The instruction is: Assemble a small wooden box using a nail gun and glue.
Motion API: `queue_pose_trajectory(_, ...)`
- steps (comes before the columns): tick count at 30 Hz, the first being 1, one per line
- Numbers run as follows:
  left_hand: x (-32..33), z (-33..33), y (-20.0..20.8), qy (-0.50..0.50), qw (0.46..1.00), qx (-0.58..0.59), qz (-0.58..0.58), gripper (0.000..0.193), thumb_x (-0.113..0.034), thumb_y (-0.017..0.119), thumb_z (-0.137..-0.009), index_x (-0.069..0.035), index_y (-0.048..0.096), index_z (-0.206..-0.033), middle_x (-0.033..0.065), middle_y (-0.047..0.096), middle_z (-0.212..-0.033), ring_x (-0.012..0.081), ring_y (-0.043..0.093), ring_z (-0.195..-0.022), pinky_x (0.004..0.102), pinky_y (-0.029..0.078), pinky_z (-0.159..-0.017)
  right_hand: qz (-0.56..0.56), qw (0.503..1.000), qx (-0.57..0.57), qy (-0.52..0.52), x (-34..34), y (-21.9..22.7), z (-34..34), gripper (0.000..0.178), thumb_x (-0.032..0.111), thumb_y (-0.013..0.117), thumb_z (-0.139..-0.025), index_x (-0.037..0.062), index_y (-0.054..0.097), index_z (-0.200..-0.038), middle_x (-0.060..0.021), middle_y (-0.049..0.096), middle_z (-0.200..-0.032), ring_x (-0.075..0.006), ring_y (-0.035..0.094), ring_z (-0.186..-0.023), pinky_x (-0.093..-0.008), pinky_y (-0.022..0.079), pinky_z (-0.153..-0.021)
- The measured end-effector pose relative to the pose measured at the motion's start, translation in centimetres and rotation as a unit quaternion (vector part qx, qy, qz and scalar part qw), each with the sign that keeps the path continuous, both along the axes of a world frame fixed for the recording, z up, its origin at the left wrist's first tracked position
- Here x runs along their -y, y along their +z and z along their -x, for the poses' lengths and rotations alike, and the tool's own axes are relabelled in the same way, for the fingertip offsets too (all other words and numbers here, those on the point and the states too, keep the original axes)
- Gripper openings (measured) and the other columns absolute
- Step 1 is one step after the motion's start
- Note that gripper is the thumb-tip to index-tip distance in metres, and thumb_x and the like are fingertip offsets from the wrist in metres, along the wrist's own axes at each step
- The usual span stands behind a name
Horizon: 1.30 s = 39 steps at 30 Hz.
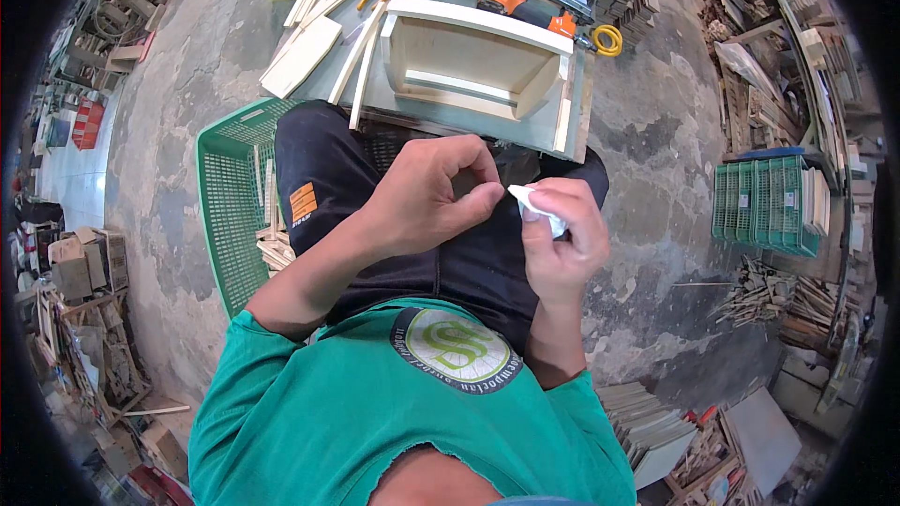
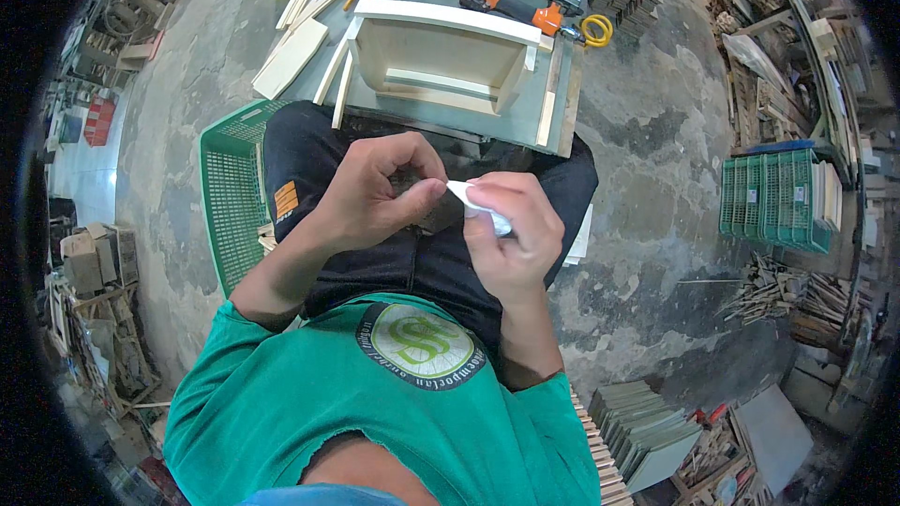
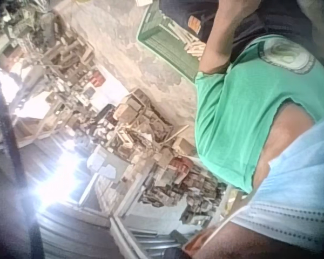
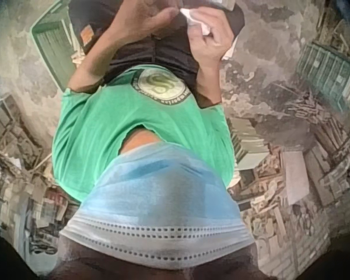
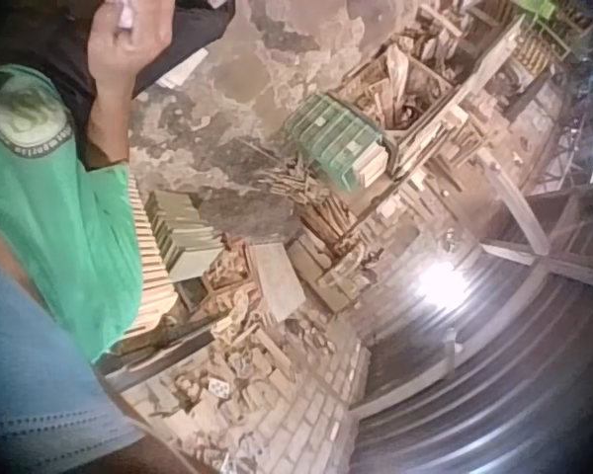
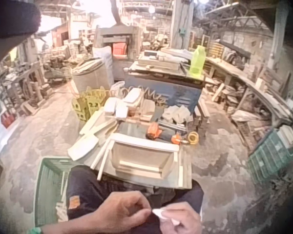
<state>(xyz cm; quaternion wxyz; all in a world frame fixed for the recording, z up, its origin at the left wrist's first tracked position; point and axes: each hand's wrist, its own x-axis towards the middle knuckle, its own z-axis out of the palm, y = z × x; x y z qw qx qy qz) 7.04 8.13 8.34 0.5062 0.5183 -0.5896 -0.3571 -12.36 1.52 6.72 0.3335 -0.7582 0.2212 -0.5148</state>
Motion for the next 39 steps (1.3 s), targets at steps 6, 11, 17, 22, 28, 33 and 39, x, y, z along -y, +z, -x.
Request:
queue_pose_trajectory(6, 0.3, 0.4, 0.0, 0.01, 0.999, -0.042, -0.03, 0.008, -0.001, 0.072, -0.096, 0.0, 0.064, -0.097, 0.0026, 0.069, -0.084, 0.0075, 0.066, -0.07, 0.0231, 0.052, -0.06, -0.443, 0.865, 0.211, 0.103, -0.9, -1.4, -0.5, 0.018, 0.01, 0.076, -0.097, 0.001, 0.069, -0.11, -0.0076, 0.071, -0.09, -0.0115, 0.065, -0.071, -0.0249, 0.053, -0.063)
queue_pose_trajectory(11, 0.8, 0.3, -0.5, 0.023, 0.998, -0.063, 0.008, 0.015, -0.007, 0.078, -0.091, 0.0, 0.067, -0.098, 0.0075, 0.072, -0.082, 0.0133, 0.072, -0.075, 0.0285, 0.057, -0.067, -0.445, 0.873, 0.179, 0.085, -1.1, -1.8, -1.5, 0.019, 0.014, 0.076, -0.098, 0.001, 0.065, -0.108, -0.0089, 0.069, -0.091, -0.011, 0.063, -0.069, -0.0245, 0.051, -0.061)
queue_pose_trajectory(17, 1.1, -0.5, -0.2, 0.05, 0.997, 0.047, -0.031, 0.011, -0.007, 0.076, -0.09, -0.003, 0.071, -0.099, 0.0068, 0.073, -0.085, 0.0197, 0.073, -0.081, 0.033, 0.057, -0.076, -0.263, 0.963, 0.056, 0.017, -0.4, -3.0, -1.7, 0.02, 0.014, 0.079, -0.097, 0.0004, 0.068, -0.108, -0.0067, 0.071, -0.096, -0.0082, 0.064, -0.075, -0.0222, 0.052, -0.064)
queue_pose_trajectory(22, 2.1, -1.1, -1.7, 0.076, 0.975, 0.168, 0.128, 0.01, -0.008, 0.076, -0.088, -0.005, 0.071, -0.097, 0.0079, 0.073, -0.086, 0.0286, 0.072, -0.082, 0.039, 0.057, -0.079, -0.411, 0.901, 0.126, 0.05, -0.7, -1.6, -2.3, 0.019, 0.013, 0.078, -0.098, 0.0012, 0.067, -0.108, -0.0062, 0.07, -0.09, -0.0087, 0.063, -0.068, -0.0221, 0.051, -0.061)
queue_pose_trajectory(28, 2.3, -2.9, -1.9, 0.109, 0.98, 0.141, 0.093, 0.005, -0.007, 0.072, -0.09, -0.004, 0.068, -0.091, 0.0089, 0.07, -0.083, 0.0261, 0.069, -0.075, 0.0375, 0.055, -0.072, -0.501, 0.838, 0.204, 0.071, -0.3, -1.9, -2.9, 0.018, 0.013, 0.076, -0.098, 0.0023, 0.064, -0.107, -0.008, 0.07, -0.084, -0.0122, 0.063, -0.061, -0.026, 0.05, -0.055)
queue_pose_trajectory(33, 1.7, -2.0, -1.6, 0.066, 0.996, -0.061, -0.001, 0.004, -0.004, 0.073, -0.089, 0.0, 0.071, -0.091, 0.0082, 0.071, -0.082, 0.0179, 0.069, -0.074, 0.0323, 0.054, -0.068, -0.458, 0.87, 0.174, 0.048, -0.6, -1.7, -3.9, 0.018, 0.013, 0.077, -0.098, 0.0019, 0.065, -0.107, -0.0067, 0.07, -0.086, -0.0106, 0.064, -0.065, -0.0247, 0.052, -0.057)
queue_pose_trajectory(39, 1.3, -2.3, -1.8, 0.086, 0.996, -0.015, 0.019, 0.005, -0.003, 0.073, -0.087, 0.0, 0.071, -0.091, 0.0109, 0.072, -0.083, 0.0209, 0.072, -0.075, 0.0321, 0.056, -0.069, -0.315, 0.947, 0.056, -0.002, -1.1, -2.1, -4.2, 0.019, 0.013, 0.077, -0.099, 0.0008, 0.066, -0.108, -0.0053, 0.069, -0.091, -0.0088, 0.064, -0.07, -0.0231, 0.052, -0.059)
